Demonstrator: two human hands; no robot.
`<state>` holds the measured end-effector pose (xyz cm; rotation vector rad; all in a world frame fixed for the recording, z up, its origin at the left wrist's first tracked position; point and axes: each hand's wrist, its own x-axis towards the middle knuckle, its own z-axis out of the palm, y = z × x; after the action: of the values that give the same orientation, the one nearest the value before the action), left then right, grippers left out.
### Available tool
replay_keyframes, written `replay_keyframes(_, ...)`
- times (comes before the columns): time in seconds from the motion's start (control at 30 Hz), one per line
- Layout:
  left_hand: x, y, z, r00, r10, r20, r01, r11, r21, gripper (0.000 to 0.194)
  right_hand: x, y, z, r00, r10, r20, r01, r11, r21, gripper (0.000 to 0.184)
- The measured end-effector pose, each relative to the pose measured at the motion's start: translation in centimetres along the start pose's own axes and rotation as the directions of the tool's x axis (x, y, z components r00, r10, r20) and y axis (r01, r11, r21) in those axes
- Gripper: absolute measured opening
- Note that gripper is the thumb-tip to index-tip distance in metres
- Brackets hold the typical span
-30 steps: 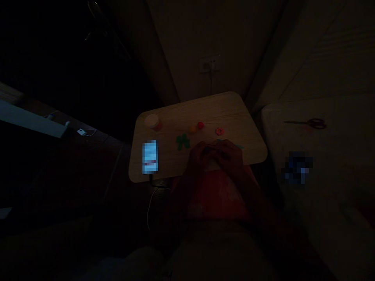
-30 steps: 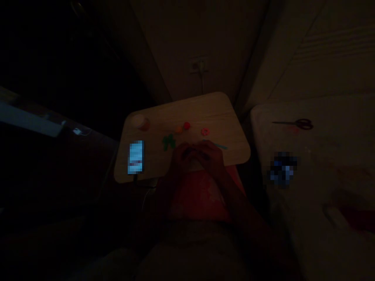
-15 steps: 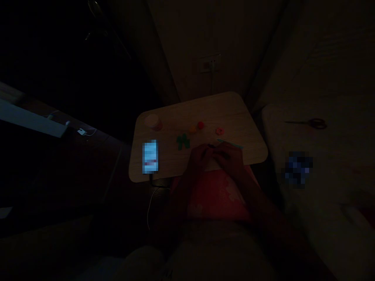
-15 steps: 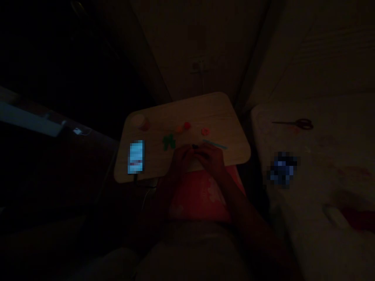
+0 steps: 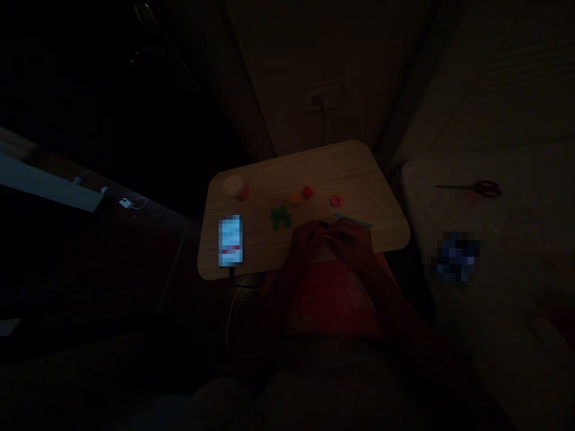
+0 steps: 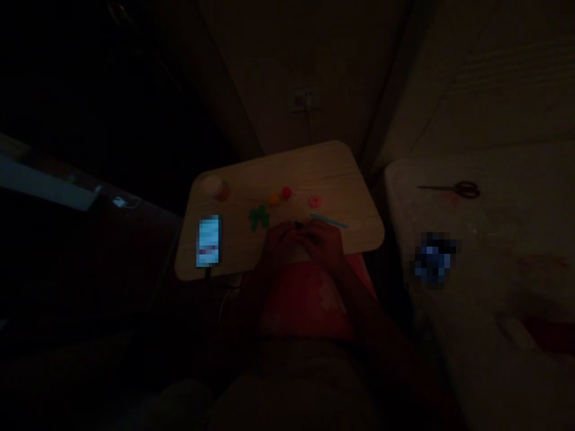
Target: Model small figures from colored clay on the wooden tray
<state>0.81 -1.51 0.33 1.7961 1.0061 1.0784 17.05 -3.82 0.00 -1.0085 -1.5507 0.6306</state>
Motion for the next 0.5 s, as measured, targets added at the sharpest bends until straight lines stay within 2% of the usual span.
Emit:
replay_keyframes(0.33, 0.39, -0.28, 0.12, 0.998, 0.064, -0.028, -0.061, 0.993, 0.096, 0.03, 0.24, -0.41, -0.14, 0.999, 0.033, -0.031, -0.032, 0.999, 0.02, 0.008)
replay_keyframes(0.43, 0.27, -0.21, -0.15, 0.998, 0.039, -0.048, -0.036, 0.997, 0.068, 0.034, 0.14, 0.06, -0.27, 0.978, 0.129, -0.162, -0.121, 0.991, 0.06, 0.01)
replay_keyframes(0.5, 0.19, -0.18, -0.41, 0.997, 0.016, -0.078, -0.013, 0.999, 0.034, 0.038, 0.04, 0.48, -0.34, 0.92, 0.252, -0.301, -0.226, 0.967, 0.121, 0.013)
